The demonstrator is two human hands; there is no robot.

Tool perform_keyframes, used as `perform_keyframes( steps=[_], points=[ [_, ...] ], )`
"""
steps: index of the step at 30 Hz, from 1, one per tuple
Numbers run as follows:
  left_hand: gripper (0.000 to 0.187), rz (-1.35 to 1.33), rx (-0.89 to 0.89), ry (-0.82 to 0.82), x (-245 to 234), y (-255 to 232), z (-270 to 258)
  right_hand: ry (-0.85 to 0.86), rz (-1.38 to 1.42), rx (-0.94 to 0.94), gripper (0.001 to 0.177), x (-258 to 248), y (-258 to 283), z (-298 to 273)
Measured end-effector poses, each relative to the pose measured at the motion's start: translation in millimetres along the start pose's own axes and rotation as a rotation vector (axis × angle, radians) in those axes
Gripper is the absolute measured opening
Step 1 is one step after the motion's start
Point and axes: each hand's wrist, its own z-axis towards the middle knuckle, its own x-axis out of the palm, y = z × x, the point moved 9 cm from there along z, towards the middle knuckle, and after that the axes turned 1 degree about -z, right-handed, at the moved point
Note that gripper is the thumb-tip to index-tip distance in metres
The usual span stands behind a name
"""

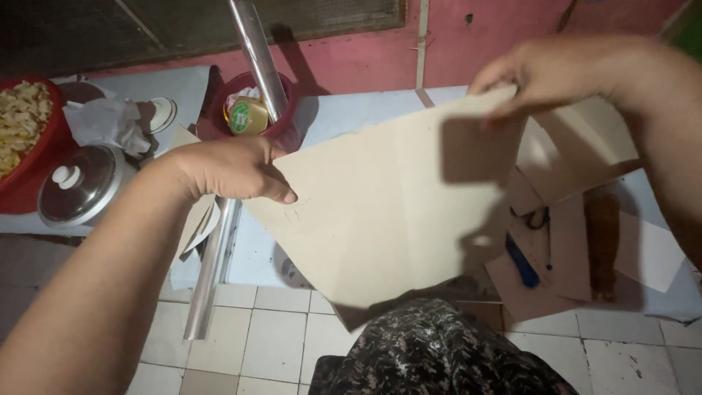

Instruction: Measuring, cutting, and folding cardboard to assemble a box base using a utility knife, ruler, and scissors.

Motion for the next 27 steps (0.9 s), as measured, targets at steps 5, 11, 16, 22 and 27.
perform_keyframes(
  steps=[5, 11, 16, 22, 27],
  points=[
    [0.029, -0.073, 0.031, 0.014, -2.6, 7.9, 9.3, 0.055, -0.191, 0.101, 0.049, 11.9, 11.9, 2.5],
    [0.029, 0.105, -0.075, -0.066, -25.1, 7.1, -6.5, -0.059, -0.166, 0.128, 0.037, -4.6, 3.8, 11.5],
    [0.027, 0.065, -0.184, -0.258, -44.9, -7.9, -61.6, -0.25, -0.068, 0.1, 0.036, -28.2, 35.6, -44.6],
    [0.03, 0.727, 0.295, -0.892, 32.6, 6.6, -41.3, -0.953, -0.563, -0.494, 0.041, 41.9, 48.7, -85.6],
    [0.085, 0.609, 0.485, -0.993, 196.2, 41.4, 57.2, -0.68, -0.402, -0.377, 0.04, 212.5, 16.0, -19.1]
  ],
)
